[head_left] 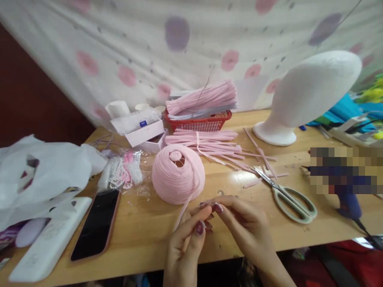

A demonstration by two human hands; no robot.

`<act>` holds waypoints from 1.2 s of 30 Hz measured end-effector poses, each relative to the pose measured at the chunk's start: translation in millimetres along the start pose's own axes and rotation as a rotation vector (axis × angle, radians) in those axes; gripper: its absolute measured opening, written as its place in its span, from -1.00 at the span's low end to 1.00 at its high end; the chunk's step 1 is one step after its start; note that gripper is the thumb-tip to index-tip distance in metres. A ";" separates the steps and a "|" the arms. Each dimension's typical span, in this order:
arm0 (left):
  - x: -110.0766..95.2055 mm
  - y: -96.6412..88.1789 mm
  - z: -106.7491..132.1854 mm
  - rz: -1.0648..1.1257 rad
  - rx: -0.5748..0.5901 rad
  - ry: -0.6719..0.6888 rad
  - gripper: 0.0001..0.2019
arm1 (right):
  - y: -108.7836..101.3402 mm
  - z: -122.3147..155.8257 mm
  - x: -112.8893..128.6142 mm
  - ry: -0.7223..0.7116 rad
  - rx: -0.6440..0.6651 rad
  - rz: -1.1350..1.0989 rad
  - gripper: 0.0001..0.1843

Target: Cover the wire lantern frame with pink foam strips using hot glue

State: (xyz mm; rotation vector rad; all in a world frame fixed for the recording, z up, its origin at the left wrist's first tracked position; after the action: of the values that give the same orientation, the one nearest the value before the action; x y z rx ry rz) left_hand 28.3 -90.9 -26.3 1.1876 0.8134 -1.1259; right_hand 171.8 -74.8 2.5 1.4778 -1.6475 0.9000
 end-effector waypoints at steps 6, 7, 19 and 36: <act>8.8 -5.2 -2.6 -0.046 0.053 -0.021 -0.71 | -1.9 0.6 -5.0 0.049 0.046 -0.012 -0.77; 9.6 -6.2 -2.9 -0.046 0.049 -0.023 -0.72 | -1.7 -0.2 -5.4 0.049 0.052 -0.013 -0.77; -16.3 -4.1 -13.3 -0.046 0.021 0.010 -0.78 | 2.3 -21.2 -0.8 -0.022 0.062 0.026 -0.76; -44.5 -21.4 -29.2 -0.473 0.666 0.162 -0.04 | 6.7 -55.7 13.6 -0.216 0.052 0.299 -0.74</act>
State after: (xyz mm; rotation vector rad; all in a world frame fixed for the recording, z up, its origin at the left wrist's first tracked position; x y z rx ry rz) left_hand -2.4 -52.0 2.6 1.7020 0.8992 -1.7942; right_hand 168.0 -32.2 41.2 1.4265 -2.0574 0.9760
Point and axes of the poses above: each hand's wrist, its own z-axis away from the middle knuckle, its own y-axis out of the palm, x = y × z, the point moved 2 cm from there along -z, towards the middle knuckle, and after that the axes turned 11 degrees about -z, right-handed, at the moved point
